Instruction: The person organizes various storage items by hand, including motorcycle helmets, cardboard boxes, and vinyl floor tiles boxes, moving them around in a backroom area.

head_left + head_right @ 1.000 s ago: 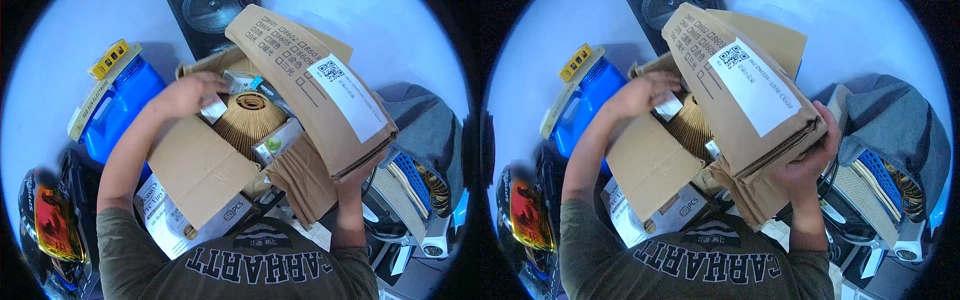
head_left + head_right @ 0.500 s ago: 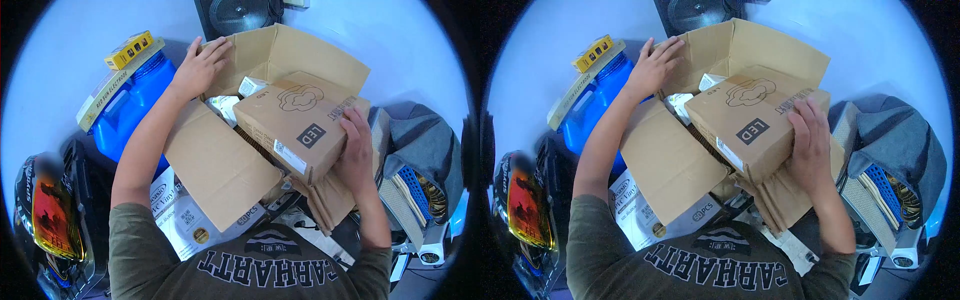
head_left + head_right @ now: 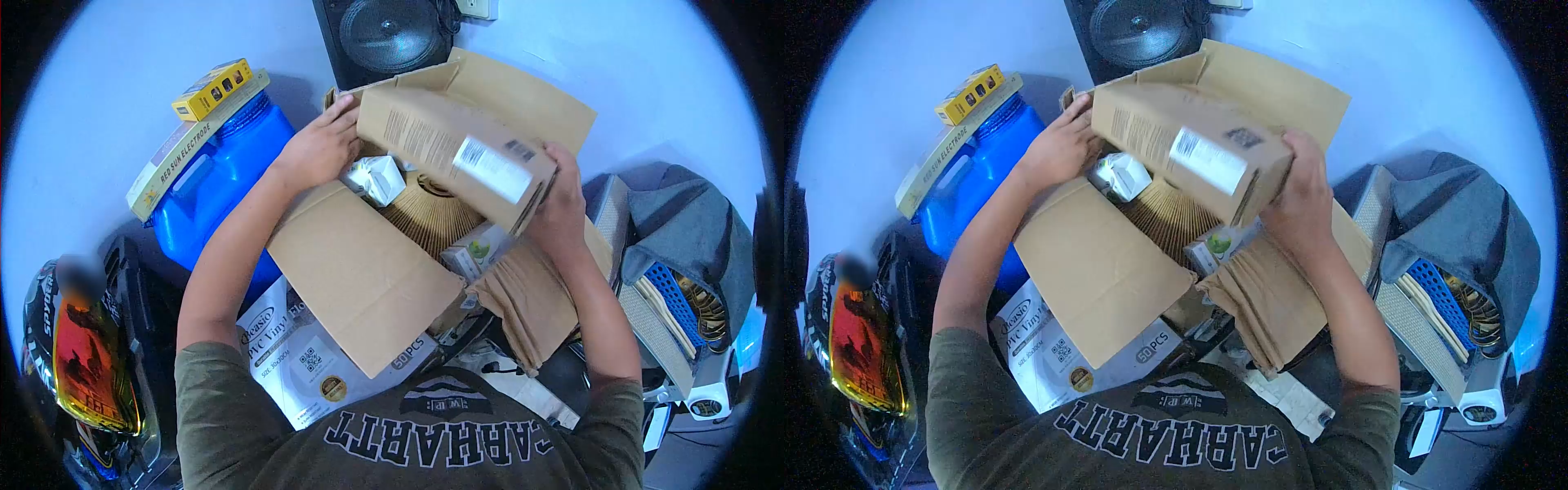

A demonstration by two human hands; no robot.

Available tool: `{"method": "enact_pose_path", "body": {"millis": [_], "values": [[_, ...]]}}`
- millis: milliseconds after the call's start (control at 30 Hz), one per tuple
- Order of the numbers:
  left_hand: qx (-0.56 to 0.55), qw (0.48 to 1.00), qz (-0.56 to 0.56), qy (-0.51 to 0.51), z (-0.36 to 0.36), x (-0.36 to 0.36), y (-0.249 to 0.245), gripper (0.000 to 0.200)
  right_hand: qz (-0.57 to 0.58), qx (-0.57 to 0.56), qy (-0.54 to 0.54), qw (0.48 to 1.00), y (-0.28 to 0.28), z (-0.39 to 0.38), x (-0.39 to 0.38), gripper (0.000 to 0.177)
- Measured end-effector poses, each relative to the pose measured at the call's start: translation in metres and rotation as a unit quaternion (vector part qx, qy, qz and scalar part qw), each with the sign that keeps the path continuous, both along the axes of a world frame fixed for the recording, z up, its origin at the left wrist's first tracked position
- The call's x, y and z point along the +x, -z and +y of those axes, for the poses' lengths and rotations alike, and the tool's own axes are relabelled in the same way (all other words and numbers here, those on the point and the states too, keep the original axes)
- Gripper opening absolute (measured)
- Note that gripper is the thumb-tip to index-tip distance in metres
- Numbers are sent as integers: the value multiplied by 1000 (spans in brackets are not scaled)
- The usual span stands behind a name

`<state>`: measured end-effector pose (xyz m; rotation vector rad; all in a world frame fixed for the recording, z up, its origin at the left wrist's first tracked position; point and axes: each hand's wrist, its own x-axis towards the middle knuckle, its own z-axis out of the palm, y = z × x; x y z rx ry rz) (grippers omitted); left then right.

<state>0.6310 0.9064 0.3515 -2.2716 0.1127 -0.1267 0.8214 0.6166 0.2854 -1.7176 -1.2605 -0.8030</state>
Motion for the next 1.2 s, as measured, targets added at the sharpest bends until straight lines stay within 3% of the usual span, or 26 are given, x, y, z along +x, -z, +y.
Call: {"method": "enact_pose_path", "body": {"millis": [33,100,133,167,233,267,300,367,500,567,600,700,733,833,867,1100,1200], "values": [[-2,1000,2,2,0,0,2,39,2,-2,2,1000,-3,-1,-1,71],[-229,968,83,-65,3,2,7,46,78,20,20,997,-10,-1,1,72],[-310,945,87,-58,13,5,15,66,83,39,21,996,-8,1,5,75],[-307,946,90,-55,7,7,14,66,85,42,25,995,-5,2,7,75],[-456,874,97,-136,-4,10,12,86,84,53,21,995,1,3,9,75],[-450,868,124,-170,-5,19,15,104,87,55,23,994,1,2,7,75],[-448,869,126,-170,-4,22,16,104,93,37,26,995,0,1,4,75],[-517,815,177,-195,-5,28,14,108,101,19,30,994,1,0,1,75],[-507,835,129,-169,1,38,24,110,76,26,25,996,5,0,4,76],[-551,819,22,-159,3,38,29,102,68,35,23,997,5,-1,4,76],[-535,837,-50,-102,7,37,34,93,70,30,27,997,4,-2,2,76],[-549,809,-104,-184,9,41,28,88,76,29,25,996,4,-2,2,76],[-501,851,-143,-62,18,44,39,78,73,33,19,997,5,-1,2,76],[-500,859,-101,-55,14,52,33,67,67,37,25,997,6,1,2,76],[-503,852,-66,-133,13,55,28,60,68,37,24,997,7,1,3,76],[-439,885,-125,-95,9,55,46,54,67,25,19,997,5,-1,0,77],[-381,904,-81,-177,3,57,48,55,62,23,16,998,6,-1,0,76]]}}
